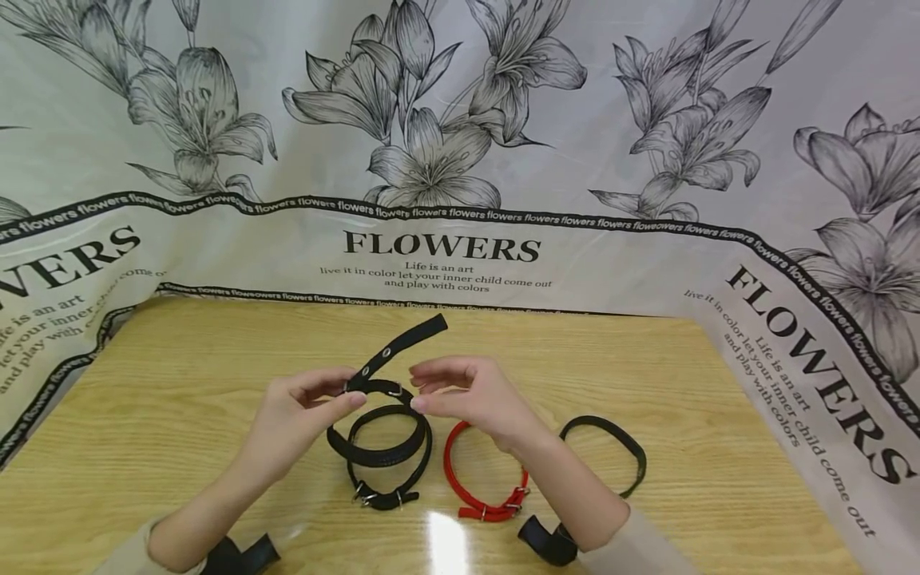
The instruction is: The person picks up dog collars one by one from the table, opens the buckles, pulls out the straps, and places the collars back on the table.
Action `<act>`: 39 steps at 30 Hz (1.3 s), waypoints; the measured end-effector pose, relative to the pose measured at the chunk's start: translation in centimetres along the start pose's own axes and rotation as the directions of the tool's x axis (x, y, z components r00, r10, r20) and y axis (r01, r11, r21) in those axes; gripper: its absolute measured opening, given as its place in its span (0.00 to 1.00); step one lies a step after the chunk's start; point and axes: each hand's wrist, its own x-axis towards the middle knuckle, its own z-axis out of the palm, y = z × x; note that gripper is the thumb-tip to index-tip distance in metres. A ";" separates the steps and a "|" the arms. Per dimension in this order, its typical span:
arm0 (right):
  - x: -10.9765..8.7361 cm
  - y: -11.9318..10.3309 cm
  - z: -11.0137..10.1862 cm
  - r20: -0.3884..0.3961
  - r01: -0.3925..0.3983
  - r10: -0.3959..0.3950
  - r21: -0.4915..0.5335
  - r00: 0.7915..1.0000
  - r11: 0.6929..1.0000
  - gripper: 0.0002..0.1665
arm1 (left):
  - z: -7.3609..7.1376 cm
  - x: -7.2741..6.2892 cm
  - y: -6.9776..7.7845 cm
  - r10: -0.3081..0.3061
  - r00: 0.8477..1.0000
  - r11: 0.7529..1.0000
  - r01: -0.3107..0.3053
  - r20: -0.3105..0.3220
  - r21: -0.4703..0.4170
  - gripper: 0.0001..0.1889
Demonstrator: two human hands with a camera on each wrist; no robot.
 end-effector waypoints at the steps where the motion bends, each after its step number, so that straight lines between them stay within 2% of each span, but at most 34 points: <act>1: 0.0 0.3 0.2 0.007 -0.001 0.001 -0.047 1.000 0.999 0.23 | 0.0 0.0 0.0 -0.004 1.000 1.000 0.004 0.002 -0.008 0.14; 5: 0.1 0.7 1.0 -0.008 0.003 -0.004 -0.132 1.000 0.991 0.21 | 0.1 0.1 0.1 -0.005 1.000 1.000 0.005 0.005 -0.028 0.13; 13: 0.5 0.7 1.8 -0.047 0.029 -0.039 -0.189 0.998 0.982 0.19 | 0.6 0.1 -0.1 -0.034 0.999 0.998 0.034 0.007 -0.051 0.14; 18: 0.5 0.9 1.8 -0.072 0.021 -0.037 -0.209 0.997 0.978 0.17 | 0.4 0.0 -0.5 -0.012 0.999 1.000 0.014 0.053 -0.028 0.17; 22: 0.4 1.0 1.7 -0.097 0.009 -0.031 -0.218 0.995 0.976 0.17 | 0.1 -0.2 -0.8 0.013 0.998 1.000 -0.014 0.063 0.024 0.20; 30: 0.2 0.9 1.2 -0.189 -0.028 -0.010 -0.200 0.982 0.979 0.18 | -0.2 -0.6 -1.0 -0.012 0.999 0.995 0.007 0.041 0.103 0.16; 39: 0.1 1.2 1.0 -0.203 -0.022 -0.015 -0.183 0.979 0.983 0.18 | -0.1 -0.6 -1.2 -0.016 1.000 0.997 0.015 0.022 0.074 0.14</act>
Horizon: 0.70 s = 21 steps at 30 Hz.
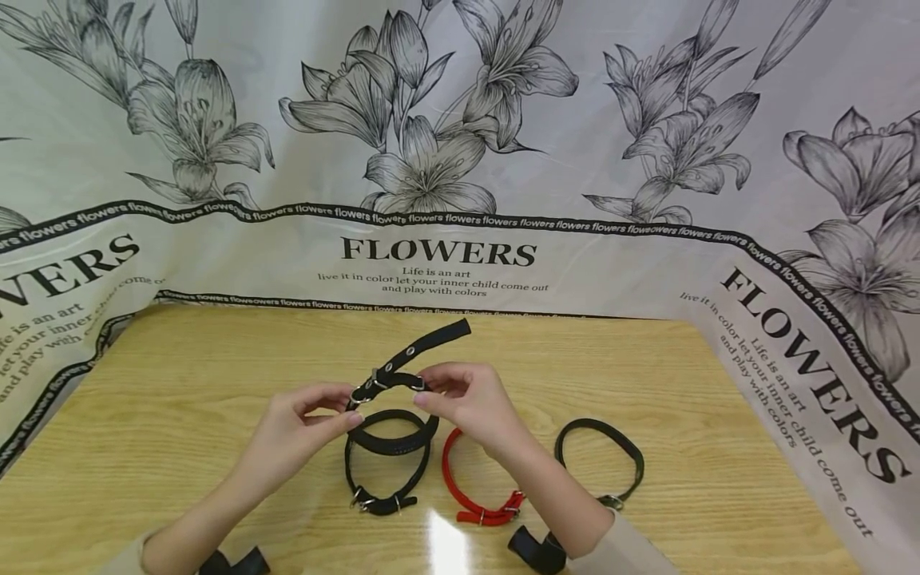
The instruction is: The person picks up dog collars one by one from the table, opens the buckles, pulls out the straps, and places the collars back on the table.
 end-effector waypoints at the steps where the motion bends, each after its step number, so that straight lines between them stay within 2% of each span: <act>1: 0.0 0.0 0.0 -0.002 0.000 0.000 0.002 1.000 1.000 0.18 | 0.0 0.0 0.0 0.000 1.000 1.000 0.000 -0.002 -0.008 0.14; 13: -0.1 0.0 0.1 -0.008 -0.010 0.010 0.042 1.000 0.999 0.19 | 0.1 -0.1 -0.1 0.017 1.000 0.998 -0.018 -0.011 -0.052 0.13; 21: -0.3 -0.3 -0.1 0.009 -0.004 0.004 0.043 1.000 0.999 0.20 | 0.1 -0.1 0.0 -0.003 0.999 0.998 0.000 -0.035 -0.059 0.14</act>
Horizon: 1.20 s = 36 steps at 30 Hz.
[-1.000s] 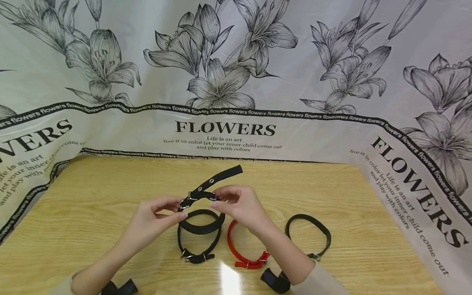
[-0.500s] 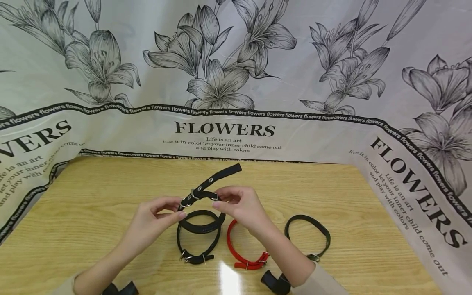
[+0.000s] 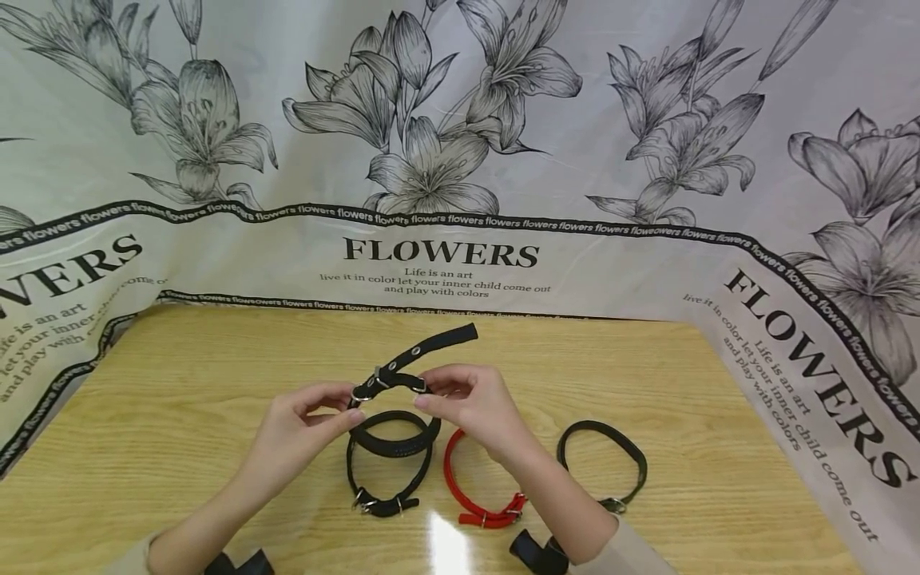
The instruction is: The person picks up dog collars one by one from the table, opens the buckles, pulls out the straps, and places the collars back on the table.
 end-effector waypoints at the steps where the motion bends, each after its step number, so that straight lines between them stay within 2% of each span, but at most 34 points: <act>1: 0.0 -0.1 0.0 0.000 0.004 -0.004 0.003 1.000 1.000 0.19 | 0.0 0.0 0.0 -0.004 1.000 1.000 0.004 -0.004 -0.002 0.14; 12: 0.0 -0.3 0.0 0.022 0.058 -0.059 0.035 0.998 0.998 0.16 | 0.3 0.2 0.0 0.006 1.000 0.999 -0.007 -0.021 -0.032 0.13; 28: 0.0 0.0 0.1 0.014 0.051 -0.052 0.063 0.999 0.997 0.17 | 0.7 0.2 0.0 -0.020 0.999 0.997 0.017 -0.044 -0.071 0.12; 36: 0.0 0.1 -0.2 -0.032 -0.021 0.024 0.092 0.999 0.996 0.20 | 0.7 0.2 -0.1 -0.032 0.998 0.997 0.028 -0.052 -0.074 0.12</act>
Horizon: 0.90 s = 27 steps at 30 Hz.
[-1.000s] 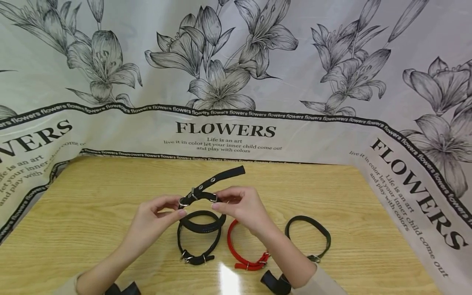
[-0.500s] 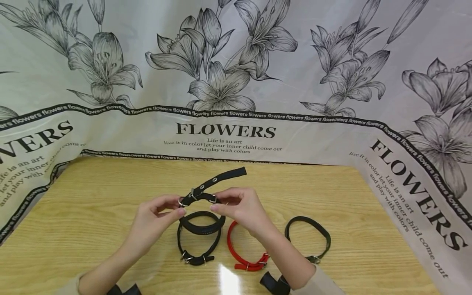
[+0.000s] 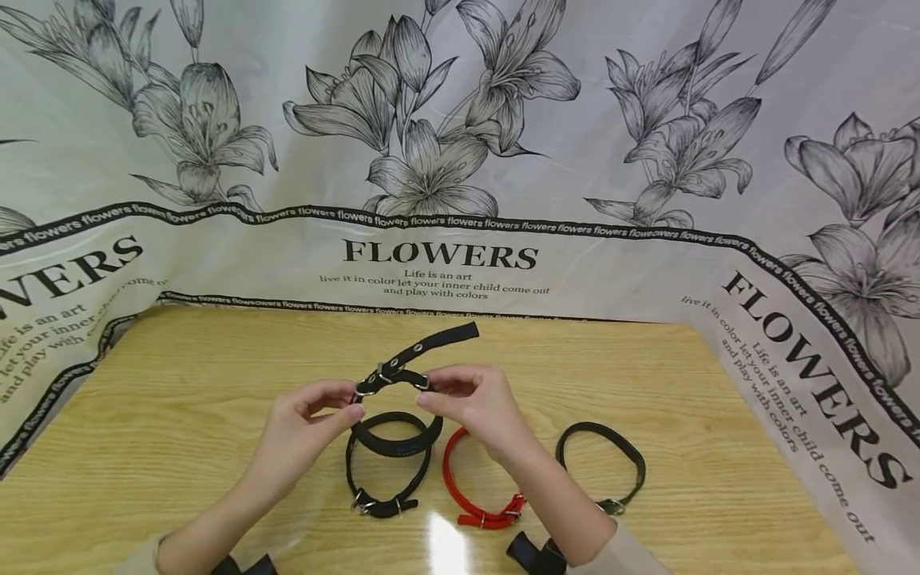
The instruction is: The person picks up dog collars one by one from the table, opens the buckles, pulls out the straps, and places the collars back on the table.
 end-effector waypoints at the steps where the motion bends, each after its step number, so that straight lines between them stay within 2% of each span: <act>1: 0.0 0.0 0.0 -0.006 -0.008 0.009 0.011 1.000 1.000 0.21 | 0.0 0.0 0.0 -0.003 1.000 1.000 0.003 0.000 0.001 0.12; 9: 0.1 0.5 -0.4 -0.029 -0.005 0.007 0.071 1.000 0.997 0.21 | 0.0 -0.2 -0.1 -0.024 1.000 1.000 0.024 0.003 -0.003 0.10; 16: 0.0 0.5 -0.6 -0.046 0.009 -0.005 0.084 0.999 0.996 0.20 | 0.2 -0.1 -0.4 -0.045 0.999 0.999 0.045 0.006 0.000 0.11; 22: 0.0 0.4 -0.5 -0.052 0.022 -0.016 0.105 0.998 0.994 0.20 | 0.2 -0.2 -0.4 -0.030 1.000 1.000 0.030 0.006 -0.005 0.11; 27: -0.2 0.4 -0.6 -0.058 0.023 -0.017 0.092 0.998 0.995 0.21 | 0.4 -0.3 -0.6 -0.048 0.998 0.999 0.048 0.034 -0.005 0.11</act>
